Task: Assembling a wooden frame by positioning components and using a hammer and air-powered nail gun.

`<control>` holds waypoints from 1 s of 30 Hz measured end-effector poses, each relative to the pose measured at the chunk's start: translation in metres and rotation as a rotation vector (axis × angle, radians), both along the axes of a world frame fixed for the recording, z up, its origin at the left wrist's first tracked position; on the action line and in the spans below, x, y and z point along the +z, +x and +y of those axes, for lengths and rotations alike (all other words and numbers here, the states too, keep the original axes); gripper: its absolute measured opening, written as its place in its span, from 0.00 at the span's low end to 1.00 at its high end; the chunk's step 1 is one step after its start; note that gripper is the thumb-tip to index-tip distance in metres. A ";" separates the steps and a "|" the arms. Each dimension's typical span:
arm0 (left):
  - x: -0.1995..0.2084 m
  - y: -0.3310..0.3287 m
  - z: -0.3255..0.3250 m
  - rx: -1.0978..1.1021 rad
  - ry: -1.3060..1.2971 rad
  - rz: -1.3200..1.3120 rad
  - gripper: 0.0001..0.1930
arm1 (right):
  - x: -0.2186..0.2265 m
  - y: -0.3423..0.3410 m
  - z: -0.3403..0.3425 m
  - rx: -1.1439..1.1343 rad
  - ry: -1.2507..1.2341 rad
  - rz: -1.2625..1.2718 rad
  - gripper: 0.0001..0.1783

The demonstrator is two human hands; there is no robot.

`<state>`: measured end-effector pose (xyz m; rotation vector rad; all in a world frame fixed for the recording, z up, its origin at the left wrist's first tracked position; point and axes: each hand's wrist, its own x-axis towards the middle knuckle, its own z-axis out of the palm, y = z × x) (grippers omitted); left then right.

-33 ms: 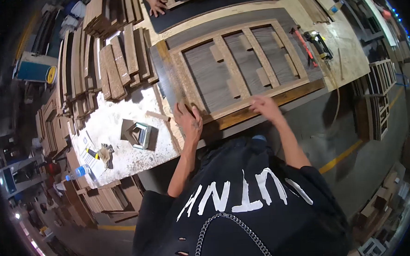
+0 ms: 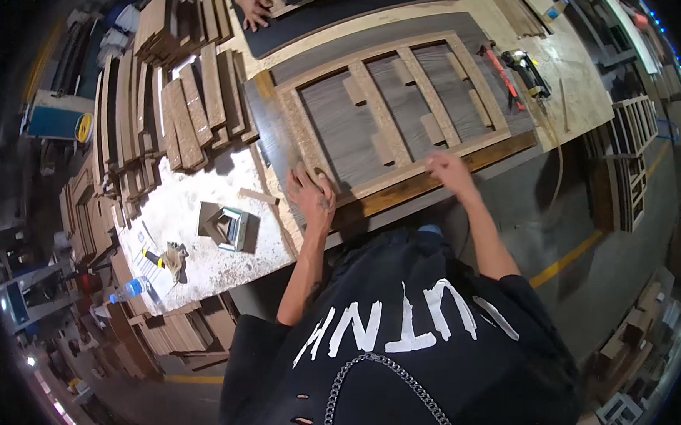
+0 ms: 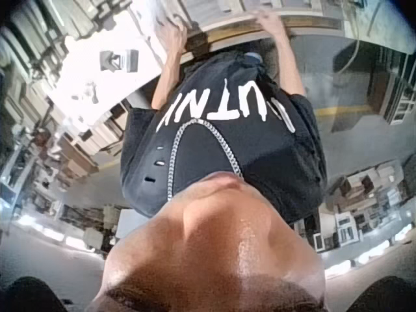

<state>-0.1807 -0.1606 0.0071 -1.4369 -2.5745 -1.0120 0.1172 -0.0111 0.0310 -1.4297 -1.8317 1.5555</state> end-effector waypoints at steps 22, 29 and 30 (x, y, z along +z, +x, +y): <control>-0.026 0.032 0.089 0.563 -0.554 0.039 0.43 | 0.001 0.163 0.210 0.051 0.150 -0.399 0.39; -0.041 0.028 0.089 0.556 -0.540 0.120 0.43 | -0.005 0.179 0.221 0.067 0.268 -0.337 0.30; -0.042 0.026 0.089 0.562 -0.549 0.127 0.43 | -0.008 0.183 0.220 0.064 0.268 -0.338 0.30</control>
